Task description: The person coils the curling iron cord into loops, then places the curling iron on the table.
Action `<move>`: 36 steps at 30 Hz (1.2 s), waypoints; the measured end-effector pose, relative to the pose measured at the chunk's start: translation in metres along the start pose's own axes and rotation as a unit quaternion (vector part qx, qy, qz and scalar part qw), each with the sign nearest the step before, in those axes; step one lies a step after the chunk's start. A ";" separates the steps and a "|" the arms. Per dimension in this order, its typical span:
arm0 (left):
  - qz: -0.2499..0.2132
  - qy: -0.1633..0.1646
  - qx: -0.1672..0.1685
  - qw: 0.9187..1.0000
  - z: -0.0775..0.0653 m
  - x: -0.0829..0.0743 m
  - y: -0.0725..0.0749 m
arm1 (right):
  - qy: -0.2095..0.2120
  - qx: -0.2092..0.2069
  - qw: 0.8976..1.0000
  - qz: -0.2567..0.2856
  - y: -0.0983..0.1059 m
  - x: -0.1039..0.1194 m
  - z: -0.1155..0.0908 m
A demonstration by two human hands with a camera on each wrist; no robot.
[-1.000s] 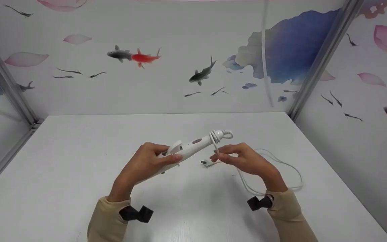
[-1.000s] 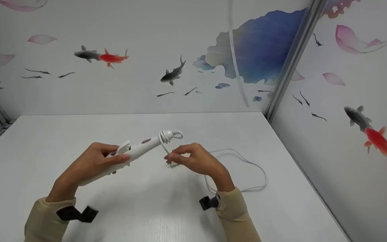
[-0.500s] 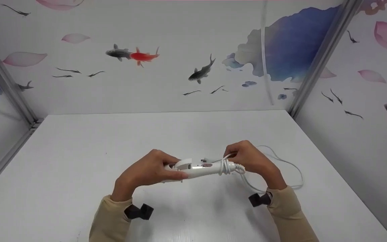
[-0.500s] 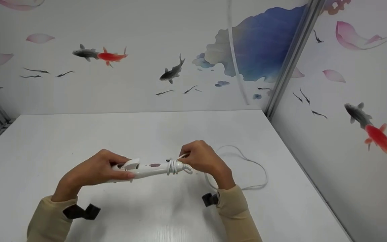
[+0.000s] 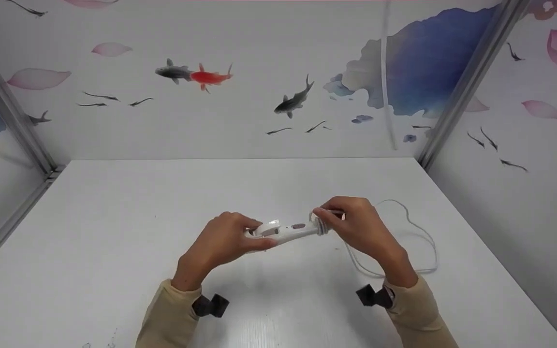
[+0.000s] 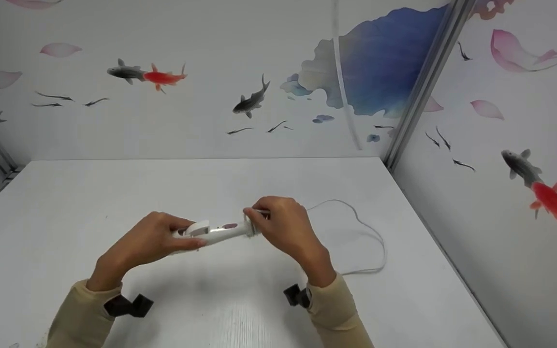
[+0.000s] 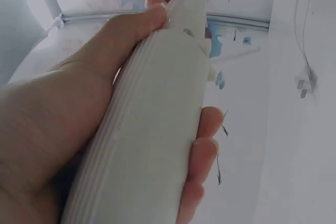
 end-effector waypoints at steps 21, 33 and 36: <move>-0.047 0.072 -0.143 0.986 -0.002 0.013 0.032 | 0.062 0.058 0.995 0.059 -0.014 0.010 -0.003; -0.134 -0.010 0.004 0.991 -0.004 0.010 0.024 | -0.092 0.117 0.985 0.091 -0.034 -0.053 0.012; -0.129 -0.035 0.031 0.991 -0.003 0.007 0.016 | -0.086 0.066 0.991 0.078 -0.027 -0.057 0.016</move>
Point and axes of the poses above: each hand's wrist, its own z-axis towards the middle knuckle, its own y-axis out of the back of the hand, x = y × z, the point moved 7 cm from there along z, towards the middle knuckle, and after that the axes turned 2 degrees about -z, right-handed, at the moved point
